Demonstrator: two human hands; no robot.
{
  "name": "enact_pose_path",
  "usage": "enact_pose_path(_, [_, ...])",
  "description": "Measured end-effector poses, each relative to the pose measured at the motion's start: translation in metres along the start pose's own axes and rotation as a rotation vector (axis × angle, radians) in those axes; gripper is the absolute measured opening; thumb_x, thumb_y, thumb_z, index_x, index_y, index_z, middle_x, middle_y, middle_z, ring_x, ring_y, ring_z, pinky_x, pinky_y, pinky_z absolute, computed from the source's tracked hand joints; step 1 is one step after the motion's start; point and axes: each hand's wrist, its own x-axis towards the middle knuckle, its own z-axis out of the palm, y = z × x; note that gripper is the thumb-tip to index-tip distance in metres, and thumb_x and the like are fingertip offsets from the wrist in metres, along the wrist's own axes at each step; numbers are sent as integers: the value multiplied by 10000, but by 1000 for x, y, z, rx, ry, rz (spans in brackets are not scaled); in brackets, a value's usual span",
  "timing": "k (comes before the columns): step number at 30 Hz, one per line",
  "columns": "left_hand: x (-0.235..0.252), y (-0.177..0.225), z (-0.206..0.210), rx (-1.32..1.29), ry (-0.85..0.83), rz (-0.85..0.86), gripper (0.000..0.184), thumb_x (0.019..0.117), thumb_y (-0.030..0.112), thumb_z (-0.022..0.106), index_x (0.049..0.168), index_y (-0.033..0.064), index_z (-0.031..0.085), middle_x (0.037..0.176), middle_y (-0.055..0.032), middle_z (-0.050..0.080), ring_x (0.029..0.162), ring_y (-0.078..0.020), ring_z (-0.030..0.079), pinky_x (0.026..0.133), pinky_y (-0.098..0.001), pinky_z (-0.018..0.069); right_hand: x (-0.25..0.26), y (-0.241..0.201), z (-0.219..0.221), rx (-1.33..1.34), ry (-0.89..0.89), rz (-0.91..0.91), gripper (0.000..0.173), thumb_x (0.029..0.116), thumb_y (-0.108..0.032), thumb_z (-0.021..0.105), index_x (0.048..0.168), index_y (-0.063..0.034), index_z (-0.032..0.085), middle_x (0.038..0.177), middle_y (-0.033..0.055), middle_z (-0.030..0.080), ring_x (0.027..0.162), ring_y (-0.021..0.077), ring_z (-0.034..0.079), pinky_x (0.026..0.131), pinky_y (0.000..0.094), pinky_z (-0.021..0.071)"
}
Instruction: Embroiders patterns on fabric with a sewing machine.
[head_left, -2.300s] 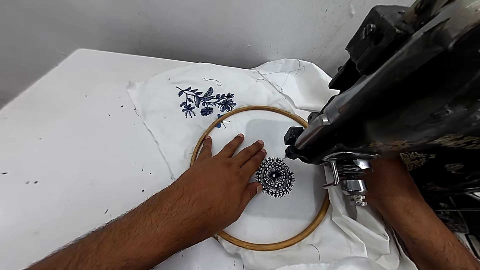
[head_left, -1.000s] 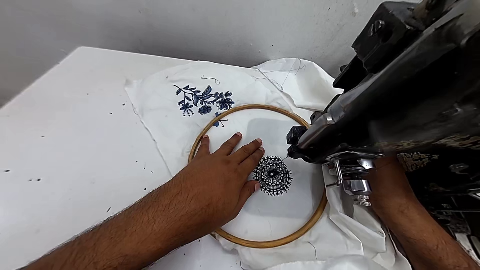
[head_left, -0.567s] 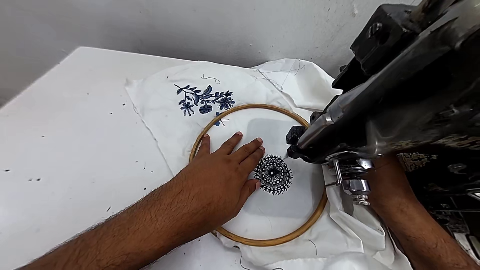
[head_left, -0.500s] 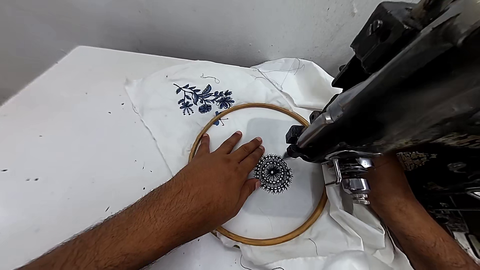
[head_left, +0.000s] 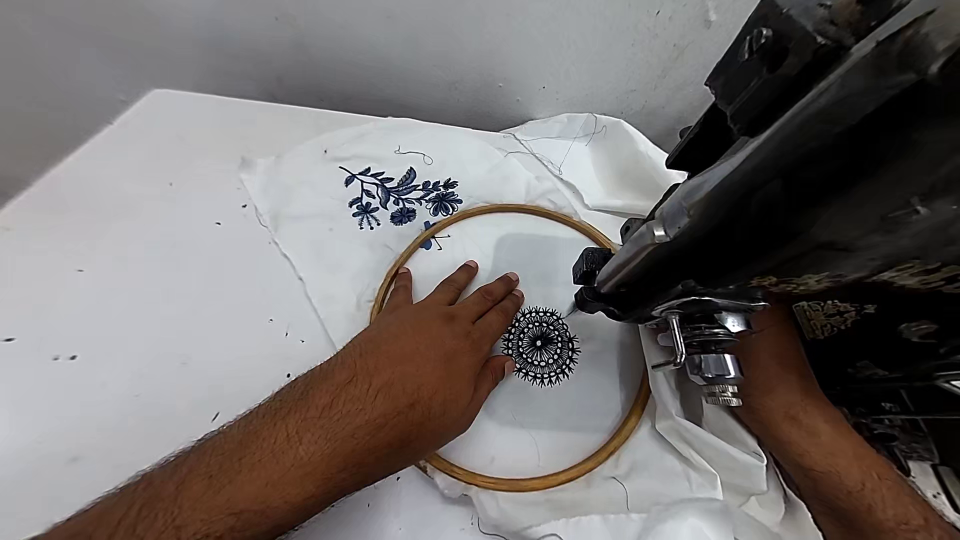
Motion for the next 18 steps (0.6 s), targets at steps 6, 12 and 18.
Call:
enact_pose_path(6, [1,1,3,-12,34,18,608,1058,511,321,1572,211,445,1651,57,371,1530,-306,331,1090,-777,302,6,0,-1,-24,5,-8,303,844,-280,708,1051,-61,673,955,61,675,925,89,646,808,320,521])
enact_pose_path(12, [-1,0,1,8,12,16,612,1056,514,326,1576,211,437,1652,48,370,1526,-314,338,1081,-775,319,3,-2,-2,-24,-33,43,272,815,-195,748,1028,-49,662,896,74,659,848,132,642,735,374,522])
enact_pose_path(18, [0,1,2,4,15,14,609,1059,514,325,1577,212,438,1653,56,369,1531,-309,328,1091,-780,299,3,-2,-2,-23,-9,45,299,825,-211,731,1054,-34,656,920,103,661,870,170,649,743,410,523])
